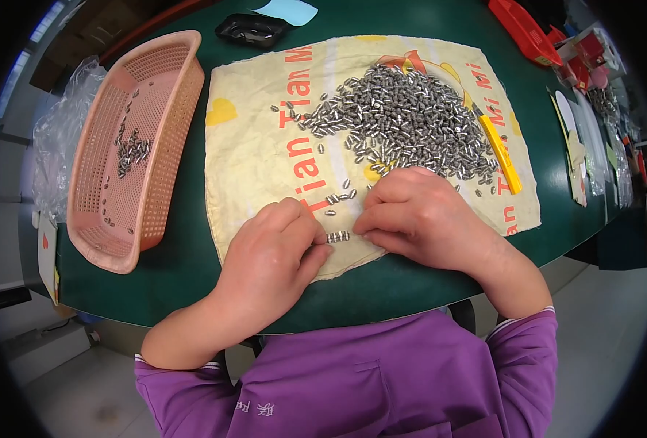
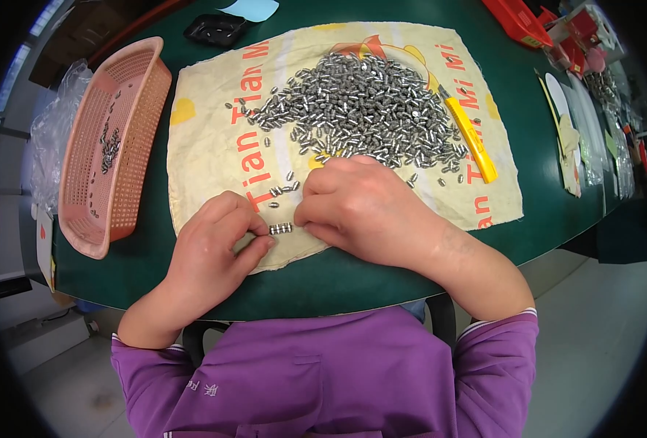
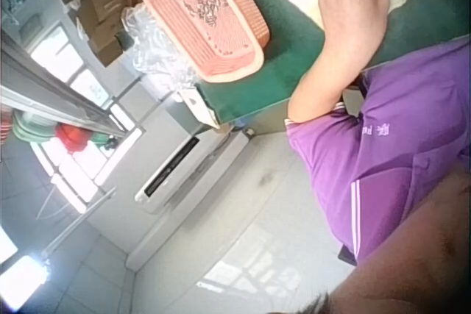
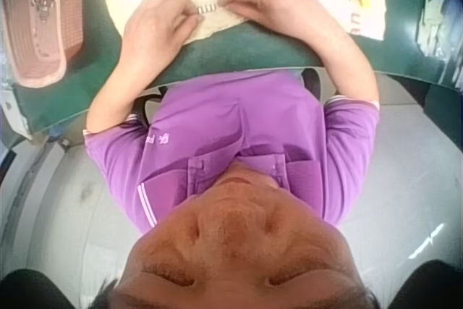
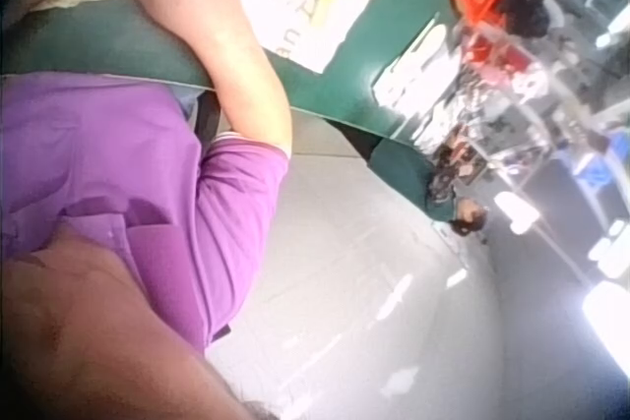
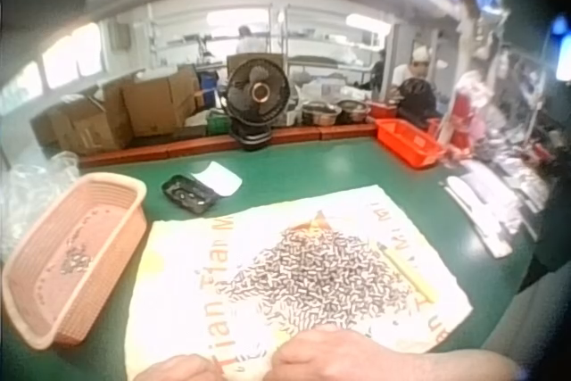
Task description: Inspecting and sorting small metal components on a workbench.
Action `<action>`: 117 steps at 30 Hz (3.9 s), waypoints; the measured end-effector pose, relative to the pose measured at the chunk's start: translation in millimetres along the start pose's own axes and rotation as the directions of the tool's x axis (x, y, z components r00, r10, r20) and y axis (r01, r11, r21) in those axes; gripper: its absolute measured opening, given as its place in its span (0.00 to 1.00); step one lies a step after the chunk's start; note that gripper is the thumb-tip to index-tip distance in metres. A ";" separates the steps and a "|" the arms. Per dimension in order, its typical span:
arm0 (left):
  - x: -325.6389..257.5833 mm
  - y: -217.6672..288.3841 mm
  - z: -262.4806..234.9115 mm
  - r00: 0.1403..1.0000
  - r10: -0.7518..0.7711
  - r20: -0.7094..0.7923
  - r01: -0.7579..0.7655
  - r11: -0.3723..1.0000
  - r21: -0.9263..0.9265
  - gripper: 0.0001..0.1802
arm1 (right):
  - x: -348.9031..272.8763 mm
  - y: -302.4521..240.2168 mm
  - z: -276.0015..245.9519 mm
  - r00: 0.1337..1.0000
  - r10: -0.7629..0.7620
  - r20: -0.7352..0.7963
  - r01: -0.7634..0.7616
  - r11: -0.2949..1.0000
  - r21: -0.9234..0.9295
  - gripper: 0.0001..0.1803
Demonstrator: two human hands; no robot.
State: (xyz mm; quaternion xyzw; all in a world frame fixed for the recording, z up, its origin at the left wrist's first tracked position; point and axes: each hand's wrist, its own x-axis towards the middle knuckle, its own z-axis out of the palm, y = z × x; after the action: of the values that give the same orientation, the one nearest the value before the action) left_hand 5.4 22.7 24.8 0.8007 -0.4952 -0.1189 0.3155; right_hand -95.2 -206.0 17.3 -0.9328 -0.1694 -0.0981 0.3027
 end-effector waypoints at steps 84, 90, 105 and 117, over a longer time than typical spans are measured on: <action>-2.0 2.1 -1.1 0.993 -0.109 0.053 0.116 0.983 -0.144 0.27 | -0.9 -4.2 -2.2 0.999 -0.031 0.045 0.031 0.999 -0.006 0.06; -2.1 3.1 3.1 0.981 -0.175 0.082 0.190 0.948 -0.257 0.37 | -1.2 -6.7 8.0 0.998 0.041 -0.057 -0.041 0.999 0.007 0.08; -0.6 0.5 1.2 0.995 -0.096 0.022 0.098 0.981 -0.167 0.14 | -1.3 -7.6 15.8 0.994 0.048 -0.102 -0.046 0.999 0.017 0.09; 1.8 -5.0 10.6 0.997 -0.072 -0.015 0.068 0.984 -0.164 0.10 | 0.5 -12.1 25.5 0.985 0.071 -0.160 -0.066 0.997 0.040 0.07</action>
State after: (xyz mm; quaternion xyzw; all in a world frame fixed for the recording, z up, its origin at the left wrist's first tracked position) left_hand 4.5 18.6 13.7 0.7903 -0.4519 -0.1616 0.3809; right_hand -97.2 -181.4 3.5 -0.9217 -0.1140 -0.1597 0.3346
